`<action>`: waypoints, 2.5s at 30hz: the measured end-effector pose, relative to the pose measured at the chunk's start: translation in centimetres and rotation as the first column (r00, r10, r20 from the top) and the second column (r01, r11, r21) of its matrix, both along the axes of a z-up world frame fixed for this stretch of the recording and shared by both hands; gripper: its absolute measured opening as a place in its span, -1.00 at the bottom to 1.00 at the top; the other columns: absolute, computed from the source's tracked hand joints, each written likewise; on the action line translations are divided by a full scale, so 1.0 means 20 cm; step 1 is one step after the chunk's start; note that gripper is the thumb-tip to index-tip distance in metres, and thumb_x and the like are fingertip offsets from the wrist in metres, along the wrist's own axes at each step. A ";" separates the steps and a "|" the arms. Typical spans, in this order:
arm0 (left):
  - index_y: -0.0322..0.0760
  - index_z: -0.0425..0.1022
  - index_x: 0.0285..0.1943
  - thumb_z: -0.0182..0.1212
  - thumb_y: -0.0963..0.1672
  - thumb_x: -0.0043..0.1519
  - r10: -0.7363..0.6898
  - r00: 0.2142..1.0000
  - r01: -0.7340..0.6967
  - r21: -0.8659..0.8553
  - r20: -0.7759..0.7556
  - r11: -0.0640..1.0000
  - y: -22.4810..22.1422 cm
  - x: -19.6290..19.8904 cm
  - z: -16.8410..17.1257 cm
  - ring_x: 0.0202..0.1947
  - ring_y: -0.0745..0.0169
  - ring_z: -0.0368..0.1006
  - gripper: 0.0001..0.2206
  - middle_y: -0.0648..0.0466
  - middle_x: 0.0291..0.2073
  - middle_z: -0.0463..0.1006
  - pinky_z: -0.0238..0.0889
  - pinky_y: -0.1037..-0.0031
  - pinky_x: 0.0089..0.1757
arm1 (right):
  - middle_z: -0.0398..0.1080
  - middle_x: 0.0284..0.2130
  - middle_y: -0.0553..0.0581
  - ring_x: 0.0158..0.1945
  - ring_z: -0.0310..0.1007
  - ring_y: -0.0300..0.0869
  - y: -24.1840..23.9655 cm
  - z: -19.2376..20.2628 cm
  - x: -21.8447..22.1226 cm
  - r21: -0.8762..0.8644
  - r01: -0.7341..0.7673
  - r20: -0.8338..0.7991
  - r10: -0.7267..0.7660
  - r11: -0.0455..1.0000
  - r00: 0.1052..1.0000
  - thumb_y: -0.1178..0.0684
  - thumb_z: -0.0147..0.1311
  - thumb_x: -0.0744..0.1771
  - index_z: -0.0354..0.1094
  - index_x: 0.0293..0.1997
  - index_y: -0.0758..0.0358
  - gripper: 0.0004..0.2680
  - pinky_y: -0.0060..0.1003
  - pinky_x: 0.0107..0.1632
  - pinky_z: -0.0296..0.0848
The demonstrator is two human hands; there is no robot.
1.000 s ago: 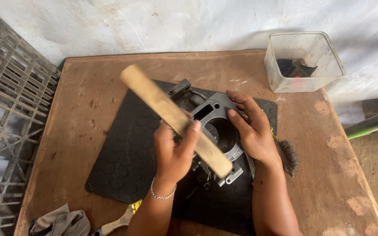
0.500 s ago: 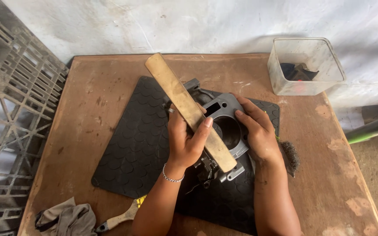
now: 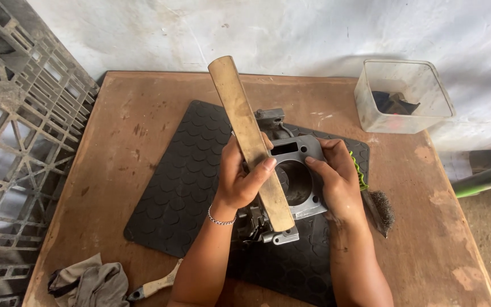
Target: Cleaning and scrubbing an engine cylinder block using a wire brush and a piece of wood.
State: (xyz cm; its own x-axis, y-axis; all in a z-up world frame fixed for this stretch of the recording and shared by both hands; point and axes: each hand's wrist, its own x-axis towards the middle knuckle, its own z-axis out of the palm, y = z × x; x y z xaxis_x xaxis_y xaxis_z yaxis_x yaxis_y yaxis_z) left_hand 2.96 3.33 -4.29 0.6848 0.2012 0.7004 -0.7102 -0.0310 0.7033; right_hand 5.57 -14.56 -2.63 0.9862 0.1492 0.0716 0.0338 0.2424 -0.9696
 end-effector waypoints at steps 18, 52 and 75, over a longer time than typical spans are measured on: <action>-0.39 0.45 -0.12 0.26 -0.08 0.21 -0.147 0.988 0.153 -0.213 0.043 0.965 -0.24 0.20 -0.18 -0.46 0.28 0.35 -0.75 0.01 -0.46 0.42 0.33 0.43 -0.30 | 0.38 -0.02 0.23 0.01 0.51 -0.08 -0.21 0.04 -0.02 0.051 0.129 0.154 -0.135 0.990 0.979 0.36 0.08 0.26 0.25 0.11 0.41 -0.70 -0.29 -0.10 0.54; -0.22 0.48 -0.29 0.29 -0.08 0.26 -0.229 0.956 0.265 0.198 -0.184 0.944 0.09 0.09 0.18 -0.38 0.16 0.34 -0.83 0.04 -0.50 0.47 0.19 0.27 -0.11 | 0.41 0.00 0.23 0.04 0.43 -0.07 0.02 -0.01 -0.06 -0.013 0.123 -0.007 -0.123 0.992 0.992 0.28 0.10 0.29 0.25 0.35 0.34 -0.57 -0.17 0.02 0.51; -0.38 0.45 -0.11 0.23 -0.05 0.33 -0.199 0.959 0.239 0.202 -0.201 0.950 0.21 0.20 0.18 0.01 -0.31 0.38 -0.75 -0.18 -0.10 0.39 0.19 -0.22 0.05 | 0.39 -0.09 0.14 0.02 0.35 -0.18 0.01 0.02 -0.09 -0.198 0.136 0.082 -0.122 0.971 0.989 0.15 0.19 0.29 0.36 0.24 0.26 -0.64 -0.23 0.12 0.36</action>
State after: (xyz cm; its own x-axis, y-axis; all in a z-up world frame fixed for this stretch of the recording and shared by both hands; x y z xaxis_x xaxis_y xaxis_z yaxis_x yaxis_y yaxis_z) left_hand 6.93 7.43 -0.70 0.8105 -0.1145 0.5745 -0.5827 -0.0580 0.8106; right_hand 3.80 -14.37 -2.15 0.9919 0.0395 0.1211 0.1199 0.0307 -0.9923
